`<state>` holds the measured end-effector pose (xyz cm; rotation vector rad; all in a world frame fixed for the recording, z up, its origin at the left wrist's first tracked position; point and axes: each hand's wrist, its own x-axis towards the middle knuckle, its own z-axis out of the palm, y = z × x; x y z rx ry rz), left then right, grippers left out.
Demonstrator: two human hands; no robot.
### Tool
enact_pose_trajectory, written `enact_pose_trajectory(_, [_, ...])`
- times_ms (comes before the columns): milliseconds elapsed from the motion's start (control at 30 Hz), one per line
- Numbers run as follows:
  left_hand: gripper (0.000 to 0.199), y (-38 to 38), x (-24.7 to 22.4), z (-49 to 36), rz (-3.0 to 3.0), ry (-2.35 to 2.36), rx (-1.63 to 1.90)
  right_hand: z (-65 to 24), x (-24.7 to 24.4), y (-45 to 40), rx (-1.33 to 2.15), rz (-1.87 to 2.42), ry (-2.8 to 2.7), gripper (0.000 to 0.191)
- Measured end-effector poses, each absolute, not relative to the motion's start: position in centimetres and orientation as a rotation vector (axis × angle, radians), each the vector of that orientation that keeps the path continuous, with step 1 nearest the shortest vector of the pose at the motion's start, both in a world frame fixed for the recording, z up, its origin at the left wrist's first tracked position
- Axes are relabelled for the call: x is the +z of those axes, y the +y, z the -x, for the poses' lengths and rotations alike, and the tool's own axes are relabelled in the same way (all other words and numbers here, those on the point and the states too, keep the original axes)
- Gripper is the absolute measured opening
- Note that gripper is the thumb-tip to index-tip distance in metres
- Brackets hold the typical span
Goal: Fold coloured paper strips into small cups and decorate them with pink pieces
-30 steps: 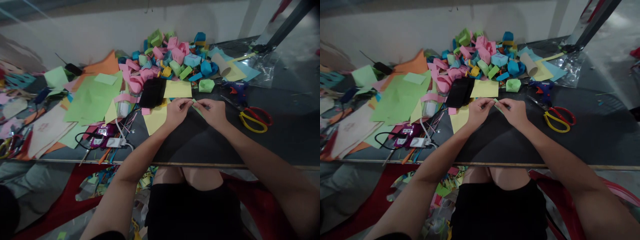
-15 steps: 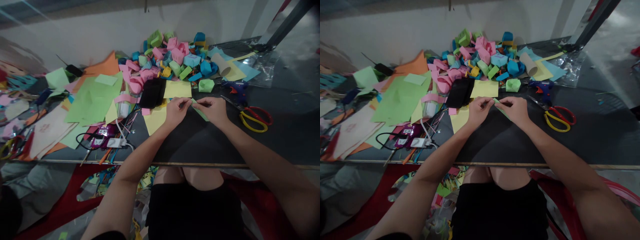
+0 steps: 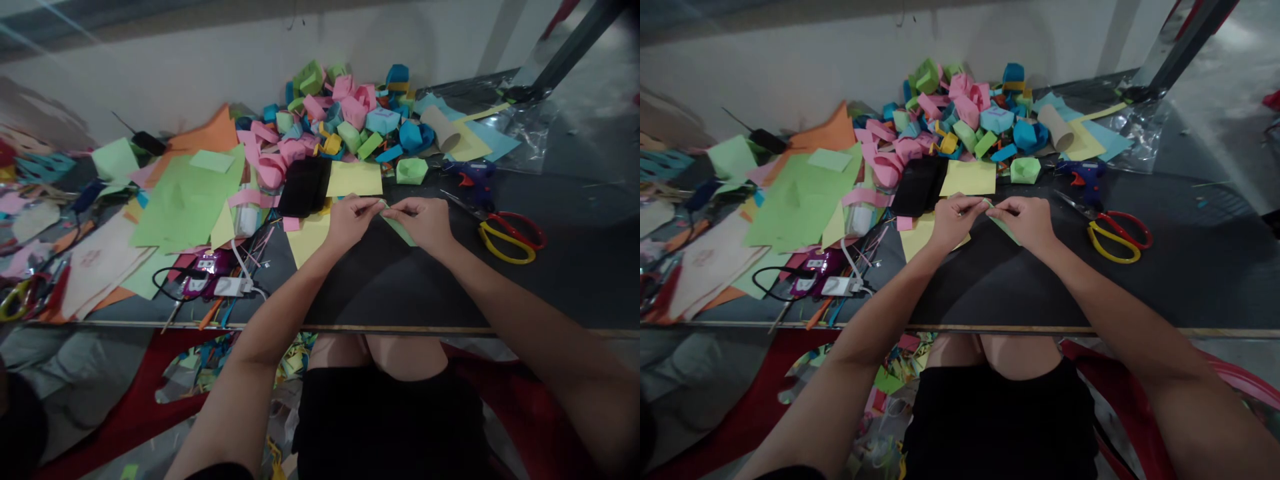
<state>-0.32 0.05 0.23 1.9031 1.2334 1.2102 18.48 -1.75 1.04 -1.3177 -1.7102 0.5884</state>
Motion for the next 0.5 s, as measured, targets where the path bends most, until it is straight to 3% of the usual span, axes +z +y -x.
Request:
enact_pose_trajectory(200, [0.013,-0.02,0.25,0.35,-1.941,1.215,1.221,-18.72,1.31,-1.40,0.550,1.332,-1.821,0.049])
enact_pose_trajectory(500, [0.014,-0.83,0.38,0.06,-1.975,1.203,1.280,-19.23,1.72,-1.05,0.515,1.331,-1.945,0.039])
